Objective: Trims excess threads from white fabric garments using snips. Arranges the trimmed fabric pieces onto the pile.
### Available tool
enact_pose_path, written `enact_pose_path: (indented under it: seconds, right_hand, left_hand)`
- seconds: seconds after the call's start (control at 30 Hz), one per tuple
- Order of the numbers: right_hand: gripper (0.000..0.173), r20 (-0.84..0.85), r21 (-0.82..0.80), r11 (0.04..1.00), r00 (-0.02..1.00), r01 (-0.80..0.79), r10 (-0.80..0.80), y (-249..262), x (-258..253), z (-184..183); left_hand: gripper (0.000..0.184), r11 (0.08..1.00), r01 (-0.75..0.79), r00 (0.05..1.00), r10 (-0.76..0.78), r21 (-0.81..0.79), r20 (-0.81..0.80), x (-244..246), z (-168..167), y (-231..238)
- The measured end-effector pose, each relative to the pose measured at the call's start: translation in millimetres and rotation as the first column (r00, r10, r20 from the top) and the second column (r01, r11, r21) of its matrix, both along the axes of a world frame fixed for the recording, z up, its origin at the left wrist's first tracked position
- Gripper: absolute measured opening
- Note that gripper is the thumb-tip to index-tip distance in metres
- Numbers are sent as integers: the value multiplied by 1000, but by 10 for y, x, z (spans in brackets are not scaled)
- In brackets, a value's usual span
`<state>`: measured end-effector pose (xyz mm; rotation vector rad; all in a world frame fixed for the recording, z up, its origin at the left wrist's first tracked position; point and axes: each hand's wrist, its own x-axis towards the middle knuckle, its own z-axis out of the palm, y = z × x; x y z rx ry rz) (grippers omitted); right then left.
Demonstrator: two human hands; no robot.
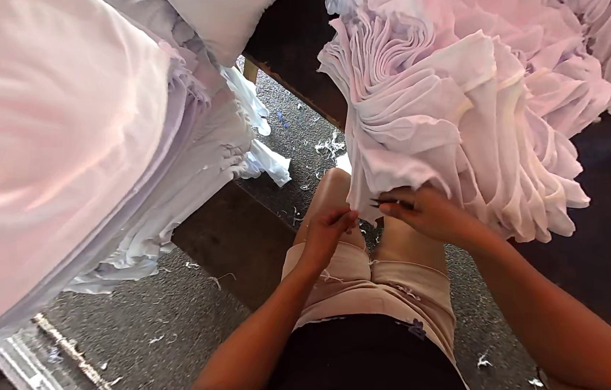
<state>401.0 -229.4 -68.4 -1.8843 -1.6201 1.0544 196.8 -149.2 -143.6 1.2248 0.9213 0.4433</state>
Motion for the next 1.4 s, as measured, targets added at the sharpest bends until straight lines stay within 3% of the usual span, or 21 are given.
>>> enact_pose_path:
  seconds: [0.07, 0.17, 0.3, 0.47, 0.57, 0.67, 0.77, 0.83, 1.0, 1.1, 1.23, 1.4]
  right_hand:
    - [30, -100, -160, 985, 994, -63, 47, 40, -56, -51]
    - [34, -230, -268, 959, 973, -91, 27, 61, -151, -89]
    - [31, -315, -299, 954, 945, -13, -86, 64, -269, -66]
    - [28, -341, -281, 958, 928, 54, -152, 120, -371, -51]
    - [23, -309, -242, 956, 920, 168, -240, 139, -382, -75]
    - [23, -248, -222, 941, 919, 254, -307, 130, -321, -59]
    - [24, -263, -155, 944, 909, 291, -323, 51, -202, -58]
    - [25, -316, -118, 948, 894, 295, -318, -23, -136, -54]
    - [23, -320, -91, 949, 893, 302, -315, -197, 9, -11]
    - [23, -286, -77, 957, 913, 280, -290, -227, 58, 3]
    - [25, -242, -104, 990, 962, 101, -123, -265, 95, -15]
    - [32, -185, -163, 983, 981, -84, 53, -293, -6, -162]
  left_hand:
    - [10, 997, -46, 999, 45, 62, 31, -87, 25, -8]
    - [10, 981, -84, 989, 60, 172, 137, -167, -12, -14]
    - [11, 988, -90, 957, 50, 129, 287, -224, -73, -58]
    - [14, 996, -60, 934, 31, 73, 357, -184, -103, -106]
    - [21, 989, -50, 884, 109, -140, 455, -60, -93, -148]
    - [15, 875, -75, 843, 312, -478, 438, 183, 0, -203]
    - [21, 829, -19, 903, 254, -559, 347, 418, -8, -244]
    - [24, 847, 21, 944, 158, -532, 289, 533, -1, -270]
    - [10, 903, 63, 973, 38, -424, 227, 580, 37, -265]
    - [9, 945, 4, 991, 39, -326, 125, 539, 49, -259]
    - [15, 961, -17, 990, 54, -274, 127, 358, 65, -304]
    - [14, 998, -59, 994, 59, -3, 96, -5, 85, -428]
